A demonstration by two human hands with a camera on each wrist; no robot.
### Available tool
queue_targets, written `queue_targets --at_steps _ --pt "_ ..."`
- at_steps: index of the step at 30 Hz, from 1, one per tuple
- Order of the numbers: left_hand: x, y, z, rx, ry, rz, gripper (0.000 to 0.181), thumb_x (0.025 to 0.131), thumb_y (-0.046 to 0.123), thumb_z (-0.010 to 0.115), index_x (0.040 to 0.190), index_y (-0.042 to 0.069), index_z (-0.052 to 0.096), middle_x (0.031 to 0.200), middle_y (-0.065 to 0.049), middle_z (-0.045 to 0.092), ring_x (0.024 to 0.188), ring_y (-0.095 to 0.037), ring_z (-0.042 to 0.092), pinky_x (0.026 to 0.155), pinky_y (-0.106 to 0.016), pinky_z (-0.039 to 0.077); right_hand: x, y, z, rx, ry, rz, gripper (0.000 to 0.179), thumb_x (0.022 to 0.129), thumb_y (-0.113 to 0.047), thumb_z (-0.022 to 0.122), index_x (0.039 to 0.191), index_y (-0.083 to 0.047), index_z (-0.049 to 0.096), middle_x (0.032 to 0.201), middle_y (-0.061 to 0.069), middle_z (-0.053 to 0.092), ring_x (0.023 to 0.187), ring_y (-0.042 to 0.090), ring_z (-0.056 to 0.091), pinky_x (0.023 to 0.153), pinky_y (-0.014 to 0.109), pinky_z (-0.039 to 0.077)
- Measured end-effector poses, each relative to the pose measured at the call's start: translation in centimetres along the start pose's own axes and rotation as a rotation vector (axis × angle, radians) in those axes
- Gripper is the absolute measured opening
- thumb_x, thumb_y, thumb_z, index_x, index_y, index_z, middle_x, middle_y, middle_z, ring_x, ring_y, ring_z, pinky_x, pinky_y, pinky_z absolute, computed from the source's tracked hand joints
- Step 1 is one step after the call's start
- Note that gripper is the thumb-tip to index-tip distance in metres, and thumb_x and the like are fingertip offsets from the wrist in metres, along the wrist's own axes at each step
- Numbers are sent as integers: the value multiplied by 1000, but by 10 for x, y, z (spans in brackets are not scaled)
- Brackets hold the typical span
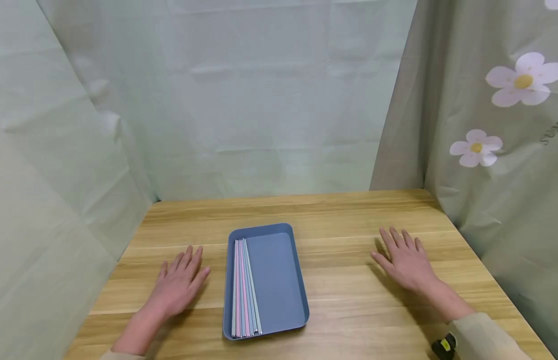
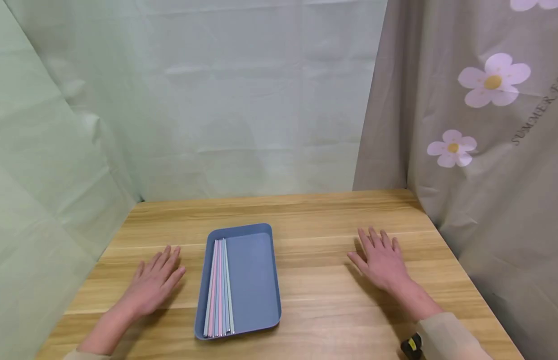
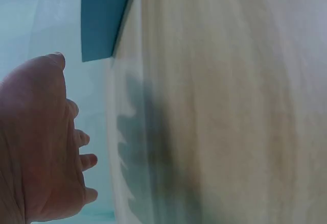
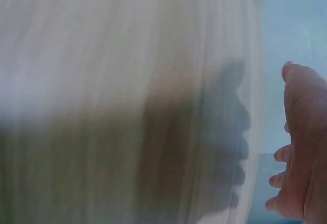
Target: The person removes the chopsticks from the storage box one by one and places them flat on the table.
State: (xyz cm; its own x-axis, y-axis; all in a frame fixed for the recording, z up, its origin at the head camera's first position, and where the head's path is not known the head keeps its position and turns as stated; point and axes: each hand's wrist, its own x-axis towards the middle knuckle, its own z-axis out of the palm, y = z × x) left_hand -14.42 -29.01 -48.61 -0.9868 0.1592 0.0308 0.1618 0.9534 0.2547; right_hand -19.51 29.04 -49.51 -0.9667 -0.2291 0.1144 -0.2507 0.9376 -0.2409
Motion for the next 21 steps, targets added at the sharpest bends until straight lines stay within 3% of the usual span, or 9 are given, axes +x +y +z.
queue_targets --at_steps 8,13,21 --pt "6 13 -13 -143 -25 14 71 110 51 29 163 5 21 165 -27 19 148 -52 19 113 -73 13 11 -22 -12 212 3 5 79 107 -55 41 161 1 25 161 31 28 145 53 24 114 69 20" --pt "7 21 -22 -288 -65 18 72 111 52 21 162 1 18 166 -26 16 150 -50 15 116 -69 13 18 -35 -17 342 3 3 79 106 -54 43 162 -2 23 163 27 27 146 49 26 114 67 24" --pt "8 32 -35 -502 -148 -11 72 111 51 26 164 3 12 168 -24 12 151 -48 13 118 -64 15 20 -60 -25 560 -28 5 79 104 -50 53 163 -7 23 160 24 34 144 45 33 110 65 34"
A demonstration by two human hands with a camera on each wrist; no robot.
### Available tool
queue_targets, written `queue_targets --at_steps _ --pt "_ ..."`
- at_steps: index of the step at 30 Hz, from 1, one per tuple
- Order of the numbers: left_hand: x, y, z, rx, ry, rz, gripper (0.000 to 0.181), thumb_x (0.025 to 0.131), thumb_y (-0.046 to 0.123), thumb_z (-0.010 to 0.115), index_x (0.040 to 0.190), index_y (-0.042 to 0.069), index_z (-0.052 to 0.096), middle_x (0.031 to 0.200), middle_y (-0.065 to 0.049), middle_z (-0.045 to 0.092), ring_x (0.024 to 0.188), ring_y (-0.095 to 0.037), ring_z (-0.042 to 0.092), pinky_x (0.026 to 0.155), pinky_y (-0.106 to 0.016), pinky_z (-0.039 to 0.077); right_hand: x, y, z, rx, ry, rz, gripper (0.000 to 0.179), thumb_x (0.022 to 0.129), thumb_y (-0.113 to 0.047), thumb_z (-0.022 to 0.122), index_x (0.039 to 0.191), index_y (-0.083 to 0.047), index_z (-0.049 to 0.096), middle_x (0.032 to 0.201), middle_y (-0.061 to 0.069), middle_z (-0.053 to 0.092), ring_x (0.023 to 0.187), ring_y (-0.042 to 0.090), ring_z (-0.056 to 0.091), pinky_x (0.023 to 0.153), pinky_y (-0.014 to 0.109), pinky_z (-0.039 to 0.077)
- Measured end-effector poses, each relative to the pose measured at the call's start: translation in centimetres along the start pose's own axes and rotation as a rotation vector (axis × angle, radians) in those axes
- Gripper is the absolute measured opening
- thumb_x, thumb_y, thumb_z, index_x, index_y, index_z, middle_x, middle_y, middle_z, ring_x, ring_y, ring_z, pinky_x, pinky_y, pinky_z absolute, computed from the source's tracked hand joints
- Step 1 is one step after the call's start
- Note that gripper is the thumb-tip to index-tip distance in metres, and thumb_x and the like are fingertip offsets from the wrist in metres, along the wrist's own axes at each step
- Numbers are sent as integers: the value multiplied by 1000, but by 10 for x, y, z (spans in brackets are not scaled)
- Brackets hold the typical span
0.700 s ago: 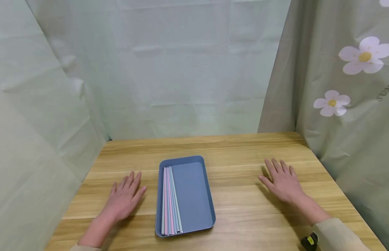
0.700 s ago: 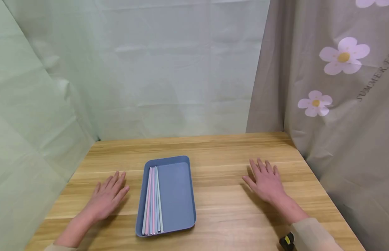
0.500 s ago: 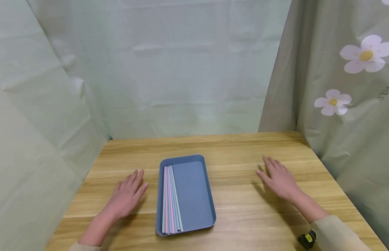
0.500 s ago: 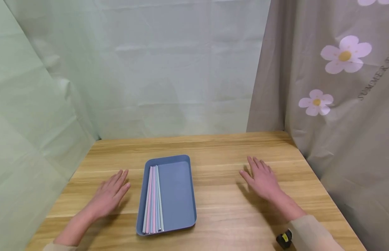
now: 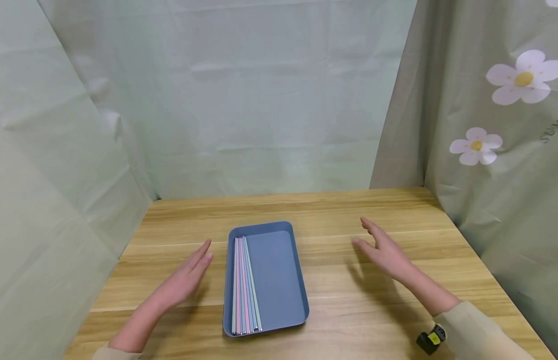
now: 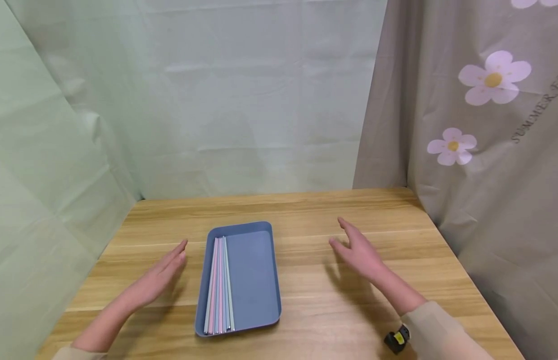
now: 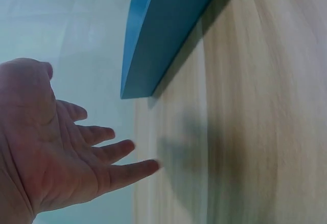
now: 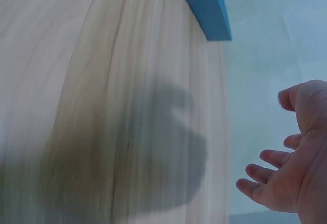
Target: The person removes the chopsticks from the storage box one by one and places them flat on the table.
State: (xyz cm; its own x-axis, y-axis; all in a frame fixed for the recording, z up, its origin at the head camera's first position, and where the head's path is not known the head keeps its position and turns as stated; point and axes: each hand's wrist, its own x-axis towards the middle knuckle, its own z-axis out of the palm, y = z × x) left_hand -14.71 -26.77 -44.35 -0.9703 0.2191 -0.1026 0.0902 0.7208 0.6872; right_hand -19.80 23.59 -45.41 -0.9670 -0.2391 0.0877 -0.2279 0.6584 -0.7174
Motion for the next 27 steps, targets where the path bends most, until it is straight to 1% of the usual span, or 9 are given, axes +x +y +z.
queue_targets --at_steps 1,3,5,7,8,11,15,20,27 --pt "0 2 -1 -28 -18 -22 75 110 54 28 164 6 11 168 -23 12 149 -48 21 117 -63 22 0 -3 1 27 -6 1 79 104 -49 55 163 -7 23 160 23 34 144 45 34 110 65 34" --pt "-1 4 -1 -106 -56 -59 80 107 57 36 165 9 9 168 -24 11 147 -48 26 112 -60 35 1 -8 3 73 -19 -3 78 104 -47 57 162 -7 23 160 24 34 144 44 35 111 64 34" --pt "-1 6 -1 -199 -91 -100 84 105 57 44 166 12 8 168 -25 11 145 -48 31 101 -56 48 3 -13 5 132 -36 -4 76 104 -41 59 162 -6 24 159 25 35 143 45 35 112 63 33" --pt "-1 8 -1 -295 -119 -135 86 104 54 50 166 13 6 167 -27 11 142 -51 35 89 -52 56 4 -17 7 193 -59 1 72 105 -32 59 162 -6 24 159 26 35 142 46 36 110 62 36" --pt "-1 8 0 -346 -130 -145 86 104 52 52 166 13 6 167 -28 10 144 -51 30 89 -52 57 4 -19 8 218 -70 2 71 105 -28 59 162 -6 24 158 26 35 141 47 38 109 61 39" --pt "-1 8 1 -472 -151 -185 85 104 46 56 166 14 7 166 -28 12 144 -52 29 88 -51 57 6 -26 13 288 -114 30 68 105 -20 58 162 -9 24 158 25 36 140 44 41 105 58 45" --pt "0 8 4 -591 -181 -204 83 105 37 57 166 12 7 165 -30 12 144 -53 29 87 -52 58 9 -36 20 363 -161 62 66 104 -16 57 162 -11 25 157 23 38 138 40 46 104 53 47" --pt "1 10 10 -655 -199 -210 82 105 27 59 165 11 6 165 -31 10 142 -54 30 85 -52 58 12 -52 29 473 -208 80 66 103 -9 57 161 -7 27 154 25 41 135 41 50 103 50 49" --pt "4 13 12 -712 -251 -218 84 104 16 60 165 9 3 164 -34 8 139 -54 35 86 -54 57 15 -71 42 625 -296 148 65 102 -12 62 159 -8 32 151 25 45 130 41 54 103 52 49"
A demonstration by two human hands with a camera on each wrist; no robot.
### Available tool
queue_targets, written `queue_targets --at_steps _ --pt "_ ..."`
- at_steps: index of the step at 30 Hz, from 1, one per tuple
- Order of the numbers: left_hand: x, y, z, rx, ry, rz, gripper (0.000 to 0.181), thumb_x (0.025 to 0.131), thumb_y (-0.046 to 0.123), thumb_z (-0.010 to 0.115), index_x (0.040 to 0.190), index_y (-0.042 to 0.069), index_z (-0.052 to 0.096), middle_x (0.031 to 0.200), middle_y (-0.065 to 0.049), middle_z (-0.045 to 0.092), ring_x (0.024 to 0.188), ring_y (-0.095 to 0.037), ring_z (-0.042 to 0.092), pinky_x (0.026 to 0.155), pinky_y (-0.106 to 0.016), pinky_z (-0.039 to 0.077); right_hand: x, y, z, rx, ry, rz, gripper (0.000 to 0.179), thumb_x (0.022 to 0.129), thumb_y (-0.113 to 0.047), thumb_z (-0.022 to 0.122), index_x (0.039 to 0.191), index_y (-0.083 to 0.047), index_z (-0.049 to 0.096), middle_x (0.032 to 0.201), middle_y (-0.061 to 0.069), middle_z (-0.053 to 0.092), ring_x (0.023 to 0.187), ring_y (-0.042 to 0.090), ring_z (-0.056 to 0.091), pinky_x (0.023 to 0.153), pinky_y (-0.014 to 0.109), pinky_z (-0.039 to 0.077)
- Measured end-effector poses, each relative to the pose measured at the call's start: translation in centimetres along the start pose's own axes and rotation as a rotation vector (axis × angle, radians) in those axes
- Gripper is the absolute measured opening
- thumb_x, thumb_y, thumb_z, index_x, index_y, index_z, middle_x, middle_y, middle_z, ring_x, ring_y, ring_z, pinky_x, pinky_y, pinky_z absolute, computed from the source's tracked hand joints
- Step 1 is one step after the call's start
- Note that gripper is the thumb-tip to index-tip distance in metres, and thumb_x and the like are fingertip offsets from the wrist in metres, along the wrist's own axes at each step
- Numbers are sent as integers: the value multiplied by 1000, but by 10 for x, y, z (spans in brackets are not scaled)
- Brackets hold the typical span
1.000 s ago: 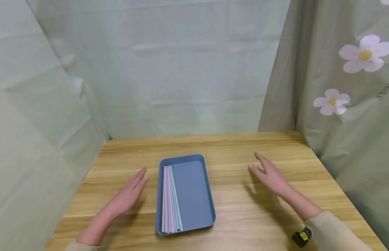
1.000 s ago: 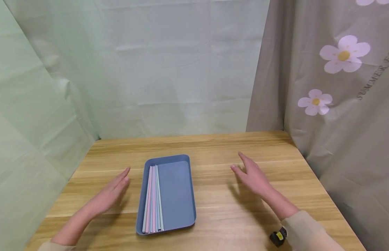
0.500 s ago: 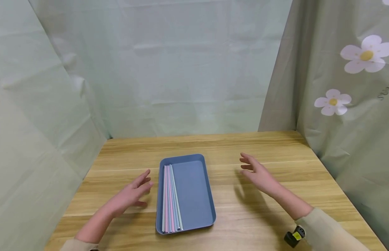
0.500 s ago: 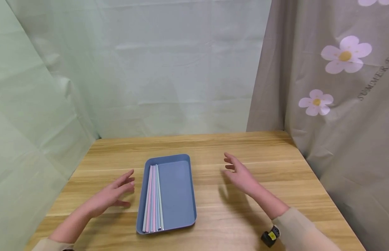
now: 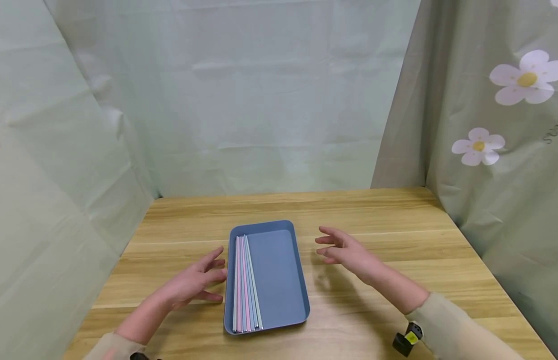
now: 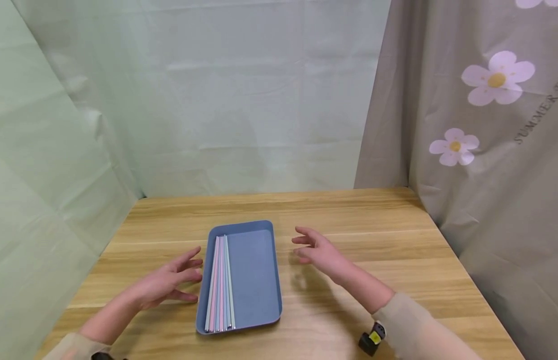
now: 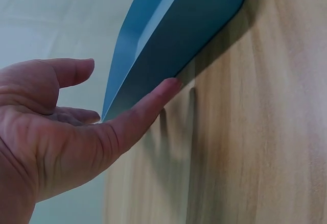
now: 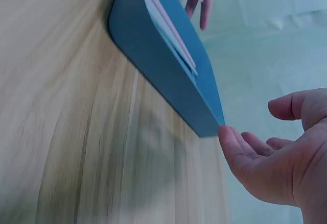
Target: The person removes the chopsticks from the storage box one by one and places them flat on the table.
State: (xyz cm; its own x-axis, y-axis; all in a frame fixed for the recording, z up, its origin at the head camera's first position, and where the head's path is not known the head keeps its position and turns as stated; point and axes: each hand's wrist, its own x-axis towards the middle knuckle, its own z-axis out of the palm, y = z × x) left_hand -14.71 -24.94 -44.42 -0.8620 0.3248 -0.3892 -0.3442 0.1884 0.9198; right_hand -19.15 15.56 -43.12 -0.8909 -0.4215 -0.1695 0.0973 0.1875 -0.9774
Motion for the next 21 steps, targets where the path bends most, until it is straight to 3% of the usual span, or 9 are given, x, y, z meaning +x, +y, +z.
queue_targets --at_steps 9,14,21 --pt "4 -4 -1 -32 -47 13 85 102 6 60 165 10 2 164 -34 7 130 -42 50 88 -54 57 10 -6 28 137 -146 39 68 100 -10 66 157 -1 32 149 28 47 130 41 54 103 52 49" --pt "7 -4 -1 -50 -48 21 88 100 2 61 165 12 3 164 -32 9 135 -47 45 88 -54 57 16 -7 47 185 -234 81 67 99 -8 64 157 1 33 148 30 46 126 43 55 102 50 50" --pt "10 -8 -1 -47 -72 33 91 97 -1 62 166 13 5 165 -31 9 139 -49 38 87 -55 57 28 -7 74 256 -261 154 66 96 -3 62 155 4 33 145 30 49 128 44 54 100 51 51"
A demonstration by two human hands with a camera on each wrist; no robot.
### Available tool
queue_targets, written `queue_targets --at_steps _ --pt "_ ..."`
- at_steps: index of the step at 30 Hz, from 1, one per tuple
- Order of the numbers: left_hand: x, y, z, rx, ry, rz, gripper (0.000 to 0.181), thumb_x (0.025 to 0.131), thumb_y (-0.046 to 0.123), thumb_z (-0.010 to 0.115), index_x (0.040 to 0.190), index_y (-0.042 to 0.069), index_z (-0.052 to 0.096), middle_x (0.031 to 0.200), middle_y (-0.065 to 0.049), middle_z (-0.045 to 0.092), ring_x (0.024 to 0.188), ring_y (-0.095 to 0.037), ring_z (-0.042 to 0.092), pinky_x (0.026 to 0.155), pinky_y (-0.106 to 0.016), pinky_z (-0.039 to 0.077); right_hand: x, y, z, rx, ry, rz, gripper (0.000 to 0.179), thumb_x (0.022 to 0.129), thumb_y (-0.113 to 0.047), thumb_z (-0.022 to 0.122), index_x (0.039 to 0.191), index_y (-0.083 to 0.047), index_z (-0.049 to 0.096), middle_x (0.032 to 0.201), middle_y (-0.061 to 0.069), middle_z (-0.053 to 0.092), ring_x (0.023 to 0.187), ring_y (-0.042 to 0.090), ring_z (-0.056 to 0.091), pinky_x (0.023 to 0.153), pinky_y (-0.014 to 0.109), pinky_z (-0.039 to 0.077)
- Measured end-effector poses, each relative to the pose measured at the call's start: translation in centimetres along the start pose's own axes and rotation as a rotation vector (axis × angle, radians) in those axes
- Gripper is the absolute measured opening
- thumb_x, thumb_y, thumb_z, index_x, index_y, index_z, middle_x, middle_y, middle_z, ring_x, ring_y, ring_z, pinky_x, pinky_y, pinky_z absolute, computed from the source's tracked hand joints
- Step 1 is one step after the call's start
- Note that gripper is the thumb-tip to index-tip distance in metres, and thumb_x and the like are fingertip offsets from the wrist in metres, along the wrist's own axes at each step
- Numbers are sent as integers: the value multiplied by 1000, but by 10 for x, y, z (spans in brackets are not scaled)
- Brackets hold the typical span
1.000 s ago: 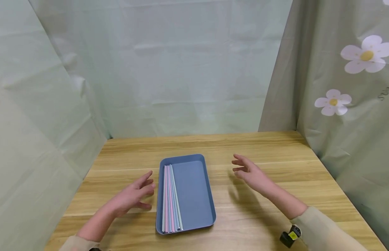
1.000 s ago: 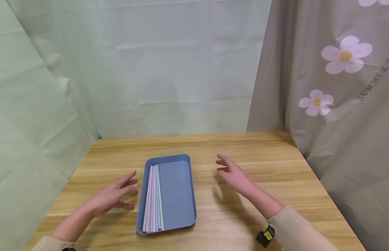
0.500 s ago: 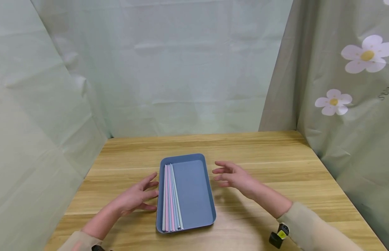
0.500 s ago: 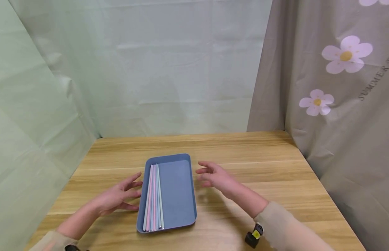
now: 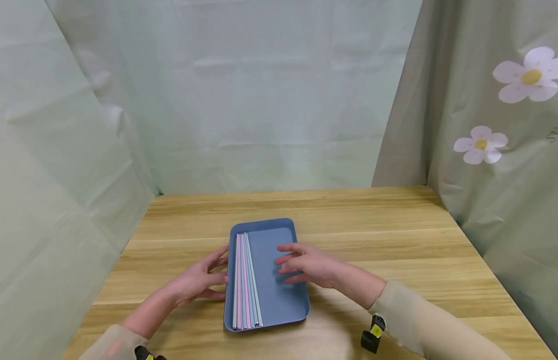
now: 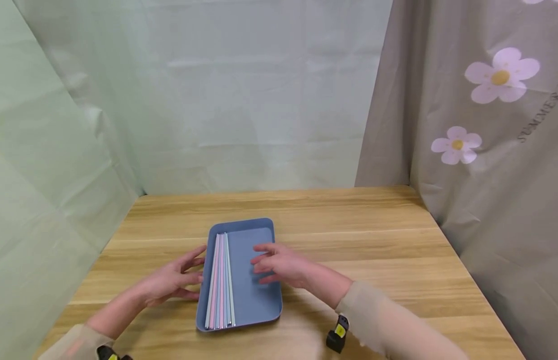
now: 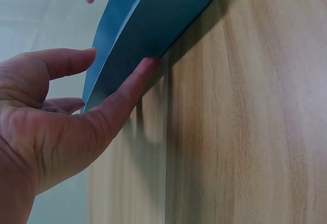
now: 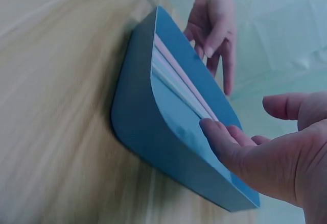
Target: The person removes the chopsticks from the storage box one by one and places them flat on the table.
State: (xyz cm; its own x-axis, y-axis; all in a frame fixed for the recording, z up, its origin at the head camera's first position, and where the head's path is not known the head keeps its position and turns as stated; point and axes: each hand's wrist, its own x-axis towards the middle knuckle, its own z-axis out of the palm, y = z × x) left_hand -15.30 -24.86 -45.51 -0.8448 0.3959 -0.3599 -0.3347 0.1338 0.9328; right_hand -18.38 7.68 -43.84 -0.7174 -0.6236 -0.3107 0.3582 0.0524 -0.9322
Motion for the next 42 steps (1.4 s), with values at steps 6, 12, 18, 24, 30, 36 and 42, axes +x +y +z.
queue_targets --at_steps 6,12,18,24,30,36,42 --pt "-1 -1 1 13 -4 -12 94 95 -1 63 166 13 4 165 -30 9 139 -48 39 87 -53 57 14 5 18 74 10 67 63 97 -6 61 153 8 34 140 30 54 124 43 57 98 54 52" --pt "-3 -3 3 15 -34 1 95 95 -4 62 166 14 0 166 -31 3 142 -52 33 88 -53 57 25 9 29 80 46 113 61 96 -5 63 150 9 37 131 27 60 119 41 61 95 55 53" --pt "-3 -2 3 19 -70 14 96 95 -6 59 165 14 -3 167 -29 0 141 -50 35 89 -53 56 31 12 34 62 80 142 56 94 -3 60 146 10 41 123 26 64 112 40 65 90 52 56" --pt "-2 -3 4 19 -61 18 94 96 -7 57 165 13 -3 168 -26 0 139 -47 39 90 -52 56 32 12 41 53 92 158 53 94 -2 57 143 13 43 117 25 68 107 41 68 87 52 57" --pt "-1 -4 6 22 -52 14 93 97 -7 56 165 15 -3 168 -25 0 142 -50 34 90 -53 56 33 15 49 58 109 174 50 95 -1 56 141 14 43 113 25 68 102 41 69 85 53 58" --pt "-1 -3 7 18 -60 16 93 96 -8 54 165 15 -4 168 -26 -1 144 -52 28 91 -55 55 37 17 54 73 150 189 49 95 1 56 140 14 45 111 22 68 96 37 72 82 48 60" --pt "-1 -4 7 6 -66 20 93 96 -8 54 165 14 -5 167 -28 -3 145 -54 24 91 -56 55 42 20 57 64 186 189 44 96 3 58 137 13 49 107 22 69 90 34 73 77 43 61"
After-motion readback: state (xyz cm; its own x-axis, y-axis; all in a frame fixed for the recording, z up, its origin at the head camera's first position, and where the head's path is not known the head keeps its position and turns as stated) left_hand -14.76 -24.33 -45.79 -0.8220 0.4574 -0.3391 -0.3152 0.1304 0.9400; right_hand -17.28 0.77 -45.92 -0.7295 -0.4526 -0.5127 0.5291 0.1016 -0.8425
